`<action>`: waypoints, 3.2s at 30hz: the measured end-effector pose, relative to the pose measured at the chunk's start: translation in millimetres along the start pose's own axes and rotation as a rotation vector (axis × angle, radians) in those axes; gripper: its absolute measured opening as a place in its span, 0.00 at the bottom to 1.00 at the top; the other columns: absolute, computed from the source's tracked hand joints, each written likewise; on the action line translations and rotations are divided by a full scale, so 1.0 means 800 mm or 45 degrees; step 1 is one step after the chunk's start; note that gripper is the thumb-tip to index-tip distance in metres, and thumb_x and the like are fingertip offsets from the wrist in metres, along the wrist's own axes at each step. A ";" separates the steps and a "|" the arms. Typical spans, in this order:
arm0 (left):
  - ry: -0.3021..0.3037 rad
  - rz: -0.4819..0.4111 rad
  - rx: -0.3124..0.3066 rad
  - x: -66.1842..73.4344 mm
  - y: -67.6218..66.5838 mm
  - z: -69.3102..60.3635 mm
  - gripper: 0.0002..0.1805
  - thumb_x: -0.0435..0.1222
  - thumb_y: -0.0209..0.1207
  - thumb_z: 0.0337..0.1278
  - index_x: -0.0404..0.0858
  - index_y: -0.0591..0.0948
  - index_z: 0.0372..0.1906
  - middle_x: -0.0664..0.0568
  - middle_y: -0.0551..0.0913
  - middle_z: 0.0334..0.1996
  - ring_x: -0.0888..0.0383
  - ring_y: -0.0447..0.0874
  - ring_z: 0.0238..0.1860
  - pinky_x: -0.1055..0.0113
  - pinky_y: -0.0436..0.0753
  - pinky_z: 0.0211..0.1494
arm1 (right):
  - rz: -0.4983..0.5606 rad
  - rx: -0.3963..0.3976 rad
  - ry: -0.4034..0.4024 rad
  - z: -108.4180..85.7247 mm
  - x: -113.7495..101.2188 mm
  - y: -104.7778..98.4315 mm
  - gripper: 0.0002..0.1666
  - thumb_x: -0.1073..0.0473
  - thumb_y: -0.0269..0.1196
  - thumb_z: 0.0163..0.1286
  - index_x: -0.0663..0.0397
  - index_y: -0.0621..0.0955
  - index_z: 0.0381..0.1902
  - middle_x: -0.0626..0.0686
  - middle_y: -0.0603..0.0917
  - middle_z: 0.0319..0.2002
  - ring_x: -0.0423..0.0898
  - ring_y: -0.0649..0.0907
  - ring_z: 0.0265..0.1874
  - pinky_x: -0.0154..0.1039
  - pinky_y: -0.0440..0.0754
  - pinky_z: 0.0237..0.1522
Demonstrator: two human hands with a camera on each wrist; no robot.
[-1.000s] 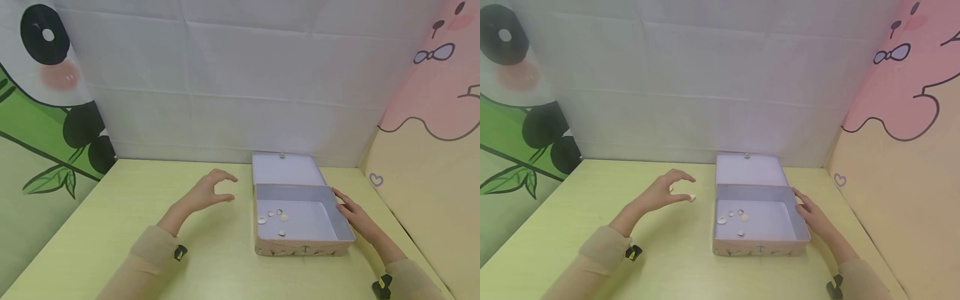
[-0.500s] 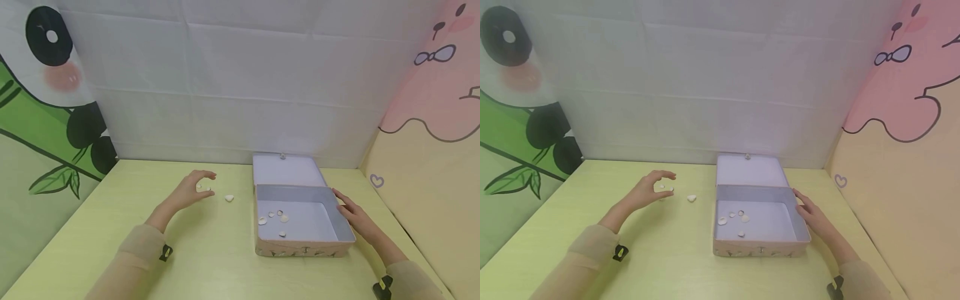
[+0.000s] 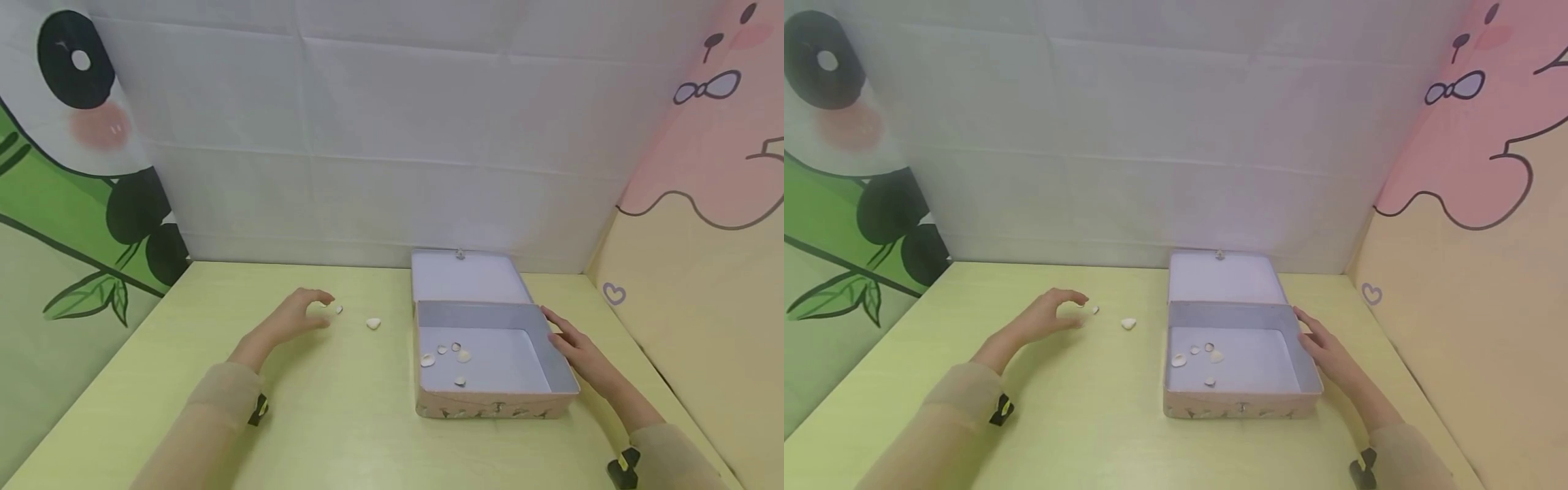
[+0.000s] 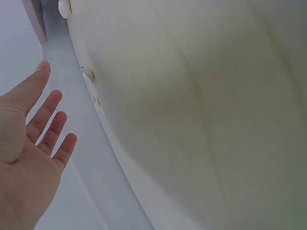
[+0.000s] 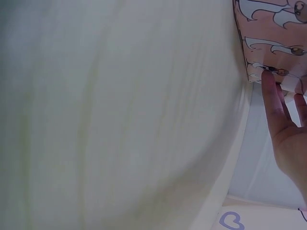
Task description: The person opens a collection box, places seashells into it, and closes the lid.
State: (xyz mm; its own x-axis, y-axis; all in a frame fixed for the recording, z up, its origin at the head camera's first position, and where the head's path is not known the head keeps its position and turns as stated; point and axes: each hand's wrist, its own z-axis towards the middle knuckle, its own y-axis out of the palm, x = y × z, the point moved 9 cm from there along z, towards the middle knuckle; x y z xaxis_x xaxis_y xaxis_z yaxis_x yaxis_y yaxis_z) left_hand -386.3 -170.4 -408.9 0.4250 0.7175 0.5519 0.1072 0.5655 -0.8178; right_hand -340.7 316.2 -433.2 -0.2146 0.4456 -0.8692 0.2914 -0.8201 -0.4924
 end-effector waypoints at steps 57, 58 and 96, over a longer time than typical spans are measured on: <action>0.031 0.219 -0.091 -0.008 0.006 0.016 0.11 0.31 0.65 0.51 0.33 0.83 0.42 0.46 0.84 0.39 0.45 0.78 0.45 0.50 0.76 0.52 | -0.006 0.011 0.000 0.004 0.006 0.002 0.34 0.53 0.44 0.77 0.49 0.47 0.75 0.67 0.51 0.72 0.68 0.64 0.62 0.28 0.76 0.45; 0.033 0.216 -0.085 -0.006 0.004 0.015 0.11 0.31 0.65 0.51 0.33 0.83 0.42 0.46 0.84 0.39 0.45 0.78 0.45 0.50 0.76 0.52 | -0.008 0.011 0.001 0.004 0.006 0.002 0.33 0.53 0.44 0.77 0.49 0.47 0.75 0.67 0.51 0.72 0.68 0.64 0.62 0.30 0.76 0.46; 0.216 0.255 0.205 0.154 -0.029 0.000 0.11 0.38 0.68 0.50 0.41 0.83 0.39 0.53 0.83 0.40 0.52 0.74 0.47 0.51 0.73 0.54 | -0.026 0.017 -0.012 0.003 0.001 0.001 0.33 0.53 0.44 0.77 0.47 0.48 0.75 0.65 0.49 0.73 0.68 0.61 0.64 0.26 0.74 0.46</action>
State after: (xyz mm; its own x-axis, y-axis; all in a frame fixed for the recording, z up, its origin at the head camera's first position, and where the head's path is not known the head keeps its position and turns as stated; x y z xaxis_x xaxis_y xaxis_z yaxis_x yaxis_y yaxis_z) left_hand -336.4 -94.6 -322.0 0.5691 0.7505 0.3359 -0.1317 0.4864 -0.8637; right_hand -343.2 315.3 -434.3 -0.2289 0.4588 -0.8585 0.2748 -0.8156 -0.5092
